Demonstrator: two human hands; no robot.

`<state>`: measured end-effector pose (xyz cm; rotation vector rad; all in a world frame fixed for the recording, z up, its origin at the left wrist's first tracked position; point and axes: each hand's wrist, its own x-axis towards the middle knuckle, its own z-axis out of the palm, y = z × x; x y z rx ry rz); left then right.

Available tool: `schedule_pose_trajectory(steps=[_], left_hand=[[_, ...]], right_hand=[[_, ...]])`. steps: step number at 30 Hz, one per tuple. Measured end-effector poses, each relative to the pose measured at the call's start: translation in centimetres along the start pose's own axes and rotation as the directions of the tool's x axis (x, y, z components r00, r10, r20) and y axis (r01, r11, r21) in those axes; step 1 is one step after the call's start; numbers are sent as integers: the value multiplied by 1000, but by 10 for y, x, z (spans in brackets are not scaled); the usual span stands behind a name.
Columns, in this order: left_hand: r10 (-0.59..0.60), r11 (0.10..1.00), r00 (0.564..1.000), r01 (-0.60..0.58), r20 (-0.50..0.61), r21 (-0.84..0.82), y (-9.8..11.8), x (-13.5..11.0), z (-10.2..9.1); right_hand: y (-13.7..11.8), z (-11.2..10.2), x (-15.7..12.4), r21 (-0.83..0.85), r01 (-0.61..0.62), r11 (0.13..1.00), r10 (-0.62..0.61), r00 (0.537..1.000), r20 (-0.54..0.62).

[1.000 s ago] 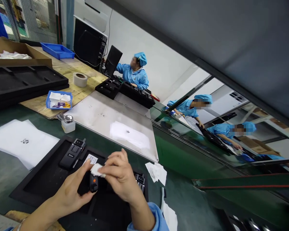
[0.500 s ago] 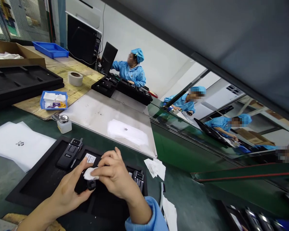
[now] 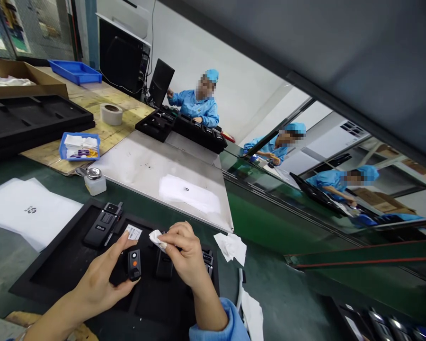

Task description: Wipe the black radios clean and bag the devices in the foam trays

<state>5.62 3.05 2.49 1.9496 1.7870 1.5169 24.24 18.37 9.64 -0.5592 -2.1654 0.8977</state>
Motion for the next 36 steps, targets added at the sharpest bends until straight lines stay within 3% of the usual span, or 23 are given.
schedule_pose_trajectory(steps=[5, 9, 12, 15, 18, 20, 22, 26, 28, 30, 33, 36], left_hand=[[2, 1000, 1000, -2, 5, 30, 2, 2, 1], [24, 995, 1000, -23, -7, 99, 1, 4, 1], [-10, 996, 1000, 9, 16, 90, -2, 11, -4], [-148, 978, 989, 150, -19, 146, -3, 31, -6], [-354, 849, 935, 320, 2, 420, -2, 63, -1], [-457, 725, 886, 319, 80, 610, -1, 86, 7], [-496, 645, 854, 240, 158, 726, 0, 102, 18], [-363, 559, 914, 57, 182, 827, 13, 111, 45], [-327, 578, 923, 25, 203, 815, 27, 108, 63], [-373, 633, 882, 16, 287, 774, 42, 104, 84], [-432, 681, 820, 25, 375, 732, 55, 105, 113], [-442, 688, 823, 54, 358, 724, 57, 109, 125]], right_hand=[[-17, 7, 1, 23, 19, 1000, -19, 1000, 9], [-39, 14, 5, -35, 3, 999, 2, 987, 160], [-38, 6, 4, -118, -30, 993, 56, 972, 228], [-15, -17, -12, -150, -104, 983, 119, 989, 93], [11, -41, -49, -86, -185, 979, 177, 980, -86], [24, -53, -78, -61, -238, 969, 224, 958, -178], [30, -62, -107, -38, -303, 952, 284, 925, -251], [31, -74, -150, 2, -428, 904, 399, 841, -365], [31, -76, -162, 14, -456, 890, 421, 809, -411], [31, -76, -167, 21, -459, 888, 421, 794, -438], [30, -72, -168, 22, -427, 904, 390, 802, -453], [31, -69, -169, 35, -386, 922, 361, 821, -442]])
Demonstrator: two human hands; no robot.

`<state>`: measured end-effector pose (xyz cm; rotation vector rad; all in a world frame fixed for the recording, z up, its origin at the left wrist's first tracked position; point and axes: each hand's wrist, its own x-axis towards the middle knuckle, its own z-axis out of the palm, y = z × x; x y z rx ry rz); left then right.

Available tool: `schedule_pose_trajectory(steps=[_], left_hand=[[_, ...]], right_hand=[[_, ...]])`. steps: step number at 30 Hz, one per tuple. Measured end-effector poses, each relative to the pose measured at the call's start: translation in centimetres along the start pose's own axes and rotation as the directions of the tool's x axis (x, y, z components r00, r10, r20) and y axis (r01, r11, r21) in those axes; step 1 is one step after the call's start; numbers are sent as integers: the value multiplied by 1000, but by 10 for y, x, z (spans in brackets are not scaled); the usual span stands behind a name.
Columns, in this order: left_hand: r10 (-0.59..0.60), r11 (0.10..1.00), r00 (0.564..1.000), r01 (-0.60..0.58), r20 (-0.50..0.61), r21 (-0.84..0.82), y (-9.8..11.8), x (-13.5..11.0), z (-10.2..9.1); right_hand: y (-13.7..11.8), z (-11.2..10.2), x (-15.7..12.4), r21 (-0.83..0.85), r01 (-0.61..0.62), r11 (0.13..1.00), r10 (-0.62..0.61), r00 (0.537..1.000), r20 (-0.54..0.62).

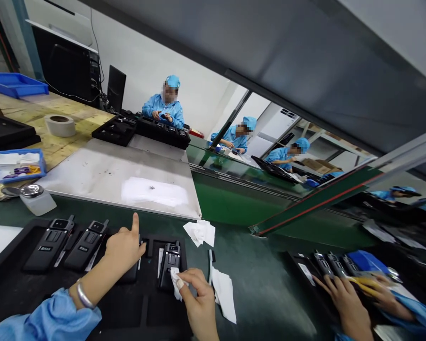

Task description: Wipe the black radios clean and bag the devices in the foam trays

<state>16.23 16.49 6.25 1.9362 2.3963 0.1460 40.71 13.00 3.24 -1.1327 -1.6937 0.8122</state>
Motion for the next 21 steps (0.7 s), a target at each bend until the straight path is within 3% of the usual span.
schedule_pose_trajectory(steps=[4, 7, 10, 13, 16, 21], left_hand=[[47, 995, 997, -52, -59, -84, -15, -16, -1], [168, 898, 955, -251, -245, -361, -33, -48, 3], [219, 731, 895, -415, -389, -541, -46, -80, 8], [250, 677, 863, -480, -440, -558, -51, -100, 12], [271, 660, 842, -516, -467, -546, -51, -107, 14], [283, 651, 800, -566, -530, -507, -54, -108, 15]], right_hand=[[7, -9, 3, 75, -39, 996, 37, 999, 17], [6, -16, 11, 152, -66, 986, 63, 998, 24], [-10, -12, 23, 196, -1, 981, -12, 998, 64], [-39, 1, 36, 218, 126, 968, -159, 977, 140], [-71, 18, 46, 163, 241, 957, -279, 917, 284], [-100, 41, 50, -35, 445, 895, -339, 729, 594]])
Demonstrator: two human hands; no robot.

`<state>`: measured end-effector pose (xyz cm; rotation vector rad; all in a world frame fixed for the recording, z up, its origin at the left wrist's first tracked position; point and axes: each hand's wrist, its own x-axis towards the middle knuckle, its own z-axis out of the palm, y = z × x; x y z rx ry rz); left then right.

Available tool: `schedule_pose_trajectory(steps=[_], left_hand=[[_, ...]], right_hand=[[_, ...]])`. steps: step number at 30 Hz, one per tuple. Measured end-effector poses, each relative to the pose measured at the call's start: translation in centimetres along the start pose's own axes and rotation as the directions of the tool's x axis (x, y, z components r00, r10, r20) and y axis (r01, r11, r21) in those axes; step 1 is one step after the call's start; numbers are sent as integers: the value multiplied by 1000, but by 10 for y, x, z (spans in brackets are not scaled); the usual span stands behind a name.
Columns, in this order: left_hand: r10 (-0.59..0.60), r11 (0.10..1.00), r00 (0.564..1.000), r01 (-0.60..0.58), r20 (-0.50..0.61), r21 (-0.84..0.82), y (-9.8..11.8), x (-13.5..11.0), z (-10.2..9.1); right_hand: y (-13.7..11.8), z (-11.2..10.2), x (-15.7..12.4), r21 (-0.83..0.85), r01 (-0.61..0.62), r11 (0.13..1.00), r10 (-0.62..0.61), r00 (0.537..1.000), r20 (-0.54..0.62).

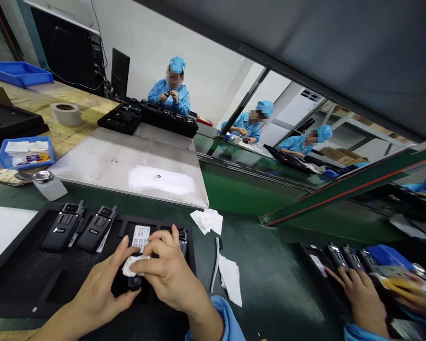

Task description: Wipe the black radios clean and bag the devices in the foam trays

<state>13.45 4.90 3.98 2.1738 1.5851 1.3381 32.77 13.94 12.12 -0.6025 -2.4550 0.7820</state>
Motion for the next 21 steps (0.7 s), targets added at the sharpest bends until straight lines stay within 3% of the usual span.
schedule_pose_trajectory(steps=[3, 9, 11, 15, 18, 21], left_hand=[[53, 999, 998, -53, -25, 8, 0, -1, -1], [105, 994, 994, -105, -3, -40, 3, -4, 3], [108, 994, 994, -108, -21, -20, 2, -5, 4], [118, 992, 993, -119, -15, -46, -2, -7, 3], [96, 993, 995, -97, -6, -69, -3, -8, 0], [76, 996, 997, -76, -9, -52, -2, -8, 0]], right_hand=[[4, 0, 4, -90, 29, 996, -27, 999, 25], [15, -7, 0, -149, -71, 986, 46, 985, -169], [8, -5, -1, -106, -31, 994, 15, 989, -149], [-1, 0, -5, -72, 67, 995, -67, 998, -1], [13, -5, -15, -104, 11, 994, -10, 1000, 10], [30, -11, -28, -91, -79, 993, 72, 995, -70]])
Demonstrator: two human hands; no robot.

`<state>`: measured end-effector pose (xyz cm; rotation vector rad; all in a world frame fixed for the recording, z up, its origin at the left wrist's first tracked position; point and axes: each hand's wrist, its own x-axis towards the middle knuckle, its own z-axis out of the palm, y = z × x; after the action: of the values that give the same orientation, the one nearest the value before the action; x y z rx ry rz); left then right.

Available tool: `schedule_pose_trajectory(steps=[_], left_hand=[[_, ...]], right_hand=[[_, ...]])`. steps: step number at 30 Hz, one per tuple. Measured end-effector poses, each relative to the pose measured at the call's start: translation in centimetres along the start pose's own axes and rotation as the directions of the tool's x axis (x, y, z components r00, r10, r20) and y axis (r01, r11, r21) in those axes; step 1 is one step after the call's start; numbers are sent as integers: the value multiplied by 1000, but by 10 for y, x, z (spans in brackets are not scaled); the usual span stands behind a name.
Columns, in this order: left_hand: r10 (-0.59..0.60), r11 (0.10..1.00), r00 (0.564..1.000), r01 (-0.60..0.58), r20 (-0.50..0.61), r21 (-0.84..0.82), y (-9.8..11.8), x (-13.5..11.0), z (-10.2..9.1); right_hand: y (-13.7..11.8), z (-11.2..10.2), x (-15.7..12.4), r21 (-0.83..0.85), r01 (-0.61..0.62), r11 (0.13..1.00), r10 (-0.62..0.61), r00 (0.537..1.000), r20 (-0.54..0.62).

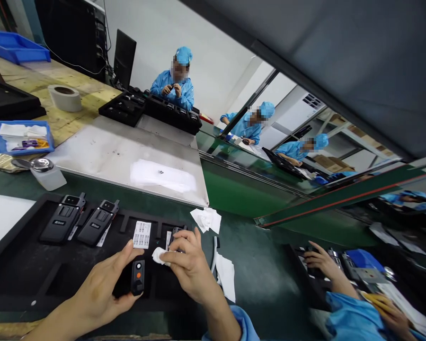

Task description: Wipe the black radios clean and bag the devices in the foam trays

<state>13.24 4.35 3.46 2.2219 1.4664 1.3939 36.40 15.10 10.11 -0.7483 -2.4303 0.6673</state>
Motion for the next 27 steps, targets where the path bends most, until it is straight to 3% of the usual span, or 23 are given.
schedule_pose_trajectory(steps=[4, 9, 11, 15, 17, 21, 23, 27], left_hand=[[11, 1000, 1000, -11, 4, -6, 2, 3, 3], [9, 1000, 1000, -9, 9, -7, 1, 5, 2], [-1, 1000, 1000, 1, 7, 6, 1, 5, 1], [6, 1000, 1000, -6, 2, 22, 1, 4, 1], [12, 1000, 1000, -12, 10, 15, 1, 4, 4], [-9, 1000, 1000, 9, 24, -3, -1, 4, 6], [-23, 1000, 1000, 23, 21, -1, -2, 4, 6], [-12, 1000, 999, 13, 42, -13, 0, 4, 5]], right_hand=[[-7, 1, -3, 103, -11, 995, 23, 992, -120], [-31, 9, 16, 44, 88, 995, -90, 995, 49], [-27, 8, 20, 11, 69, 998, -69, 996, 64], [-14, 3, 17, 5, -34, 999, 35, 998, -58], [-17, 4, 14, 41, -16, 999, 20, 997, -81], [-30, 8, 17, 37, 85, 996, -86, 996, 33], [-27, 8, 21, -7, 71, 997, -71, 996, 46], [-10, 2, 20, -55, -50, 997, 45, 996, -77]])
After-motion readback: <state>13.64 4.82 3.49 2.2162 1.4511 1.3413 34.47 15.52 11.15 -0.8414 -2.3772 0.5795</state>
